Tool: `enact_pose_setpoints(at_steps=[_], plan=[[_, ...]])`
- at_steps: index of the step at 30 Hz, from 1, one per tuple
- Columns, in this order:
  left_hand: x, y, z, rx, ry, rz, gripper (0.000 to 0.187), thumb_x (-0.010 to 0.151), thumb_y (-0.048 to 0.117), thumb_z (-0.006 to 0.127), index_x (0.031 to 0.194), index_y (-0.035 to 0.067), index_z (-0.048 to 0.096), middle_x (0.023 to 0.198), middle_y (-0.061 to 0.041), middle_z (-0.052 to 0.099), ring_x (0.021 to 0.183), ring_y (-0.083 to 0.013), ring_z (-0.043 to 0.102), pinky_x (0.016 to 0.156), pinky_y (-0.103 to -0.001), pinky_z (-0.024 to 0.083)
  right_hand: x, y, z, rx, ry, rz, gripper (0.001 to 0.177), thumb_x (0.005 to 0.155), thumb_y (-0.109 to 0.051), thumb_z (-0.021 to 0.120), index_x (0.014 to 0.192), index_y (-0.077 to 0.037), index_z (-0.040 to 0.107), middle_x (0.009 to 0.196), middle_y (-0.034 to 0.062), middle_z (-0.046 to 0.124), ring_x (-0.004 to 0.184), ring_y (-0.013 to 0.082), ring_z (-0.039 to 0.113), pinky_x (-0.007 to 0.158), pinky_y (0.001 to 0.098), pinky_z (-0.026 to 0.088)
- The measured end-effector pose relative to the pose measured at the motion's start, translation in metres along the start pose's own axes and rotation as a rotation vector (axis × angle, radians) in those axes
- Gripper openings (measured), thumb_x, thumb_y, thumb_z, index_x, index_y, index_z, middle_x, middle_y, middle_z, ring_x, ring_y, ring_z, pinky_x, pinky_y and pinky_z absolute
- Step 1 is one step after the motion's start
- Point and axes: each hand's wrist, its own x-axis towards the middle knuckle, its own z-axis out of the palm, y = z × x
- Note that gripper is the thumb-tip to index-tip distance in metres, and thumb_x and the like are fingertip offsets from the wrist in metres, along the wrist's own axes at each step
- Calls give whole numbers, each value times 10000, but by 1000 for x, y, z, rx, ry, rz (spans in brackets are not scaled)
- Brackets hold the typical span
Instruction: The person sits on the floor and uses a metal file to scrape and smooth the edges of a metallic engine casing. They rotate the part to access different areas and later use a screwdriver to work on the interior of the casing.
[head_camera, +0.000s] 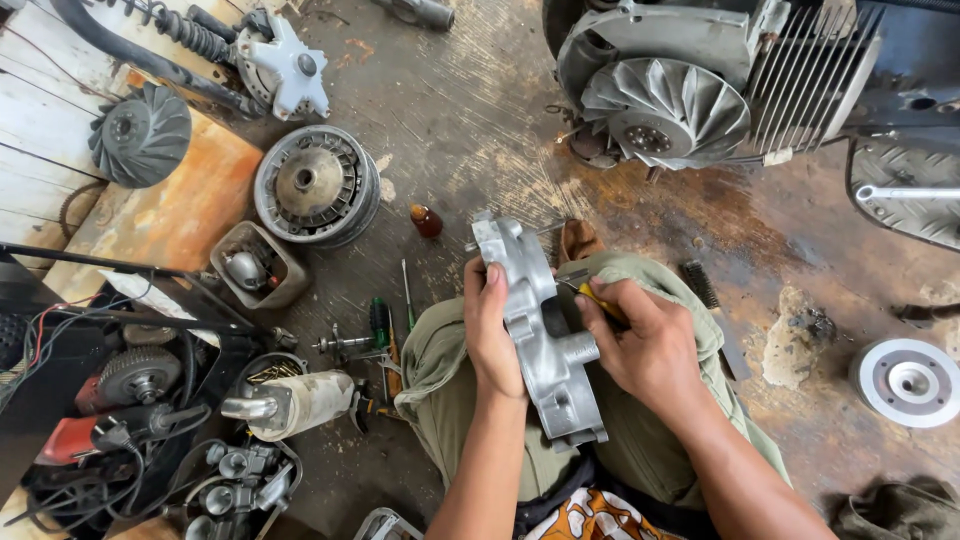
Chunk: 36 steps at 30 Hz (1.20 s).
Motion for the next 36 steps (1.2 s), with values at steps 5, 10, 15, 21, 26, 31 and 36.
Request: enact_pose_setpoints(at_steps=[5, 10, 15, 21, 26, 31, 36], plan=[[-4, 7, 8, -19, -6, 0, 345, 1006, 370, 593, 1146, 55, 591, 955, -58, 583, 936, -159, 627, 885, -345, 538, 1, 0, 0, 7, 10, -19, 106, 872, -110, 801, 874, -63, 706, 663, 131, 680, 579, 332, 704, 485, 352, 517], [-14, 27, 22, -59, -31, 10, 307, 1014, 350, 580, 1127, 64, 583, 917, -33, 565, 898, -127, 613, 863, -303, 520, -1, -4, -2, -17, 37, -60, 106, 879, -111, 799, 875, -68, 702, 651, 115, 667, 561, 306, 693, 497, 330, 525], [-16, 25, 20, -52, -34, 16, 290, 1018, 344, 574, 1111, 70, 582, 905, -10, 536, 882, -101, 571, 855, -280, 491, -3, -9, -5, -42, 60, -57, 115, 889, -102, 792, 874, -50, 690, 658, 131, 665, 565, 321, 690, 496, 341, 524], [-13, 24, 20, -141, -64, -8, 282, 1029, 336, 557, 1090, 62, 576, 846, -61, 591, 836, -152, 656, 824, -281, 505, 3, -10, -7, -9, 38, -85, 107, 865, -84, 798, 861, -54, 696, 680, 131, 691, 615, 331, 721, 494, 354, 533], [-7, 8, 7, -115, -60, 7, 258, 1035, 325, 559, 1084, 72, 558, 853, -27, 548, 839, -113, 601, 853, -273, 490, -2, 2, -5, -66, 86, -110, 122, 866, -85, 803, 856, -61, 684, 682, 118, 680, 600, 319, 707, 510, 349, 543], [-8, 13, 7, -90, -59, -11, 253, 1037, 329, 552, 1100, 85, 547, 890, -54, 576, 877, -139, 618, 859, -283, 511, 0, -2, -7, -71, 50, -116, 95, 872, -87, 787, 858, -77, 694, 675, 96, 683, 608, 311, 707, 517, 353, 543], [-16, 32, 22, -219, -87, -89, 295, 1029, 359, 547, 1094, 72, 552, 869, -166, 678, 821, -205, 698, 762, -322, 535, -3, 7, -9, -191, 70, -169, 156, 836, -123, 825, 819, -98, 671, 662, 68, 668, 582, 278, 689, 516, 343, 545]])
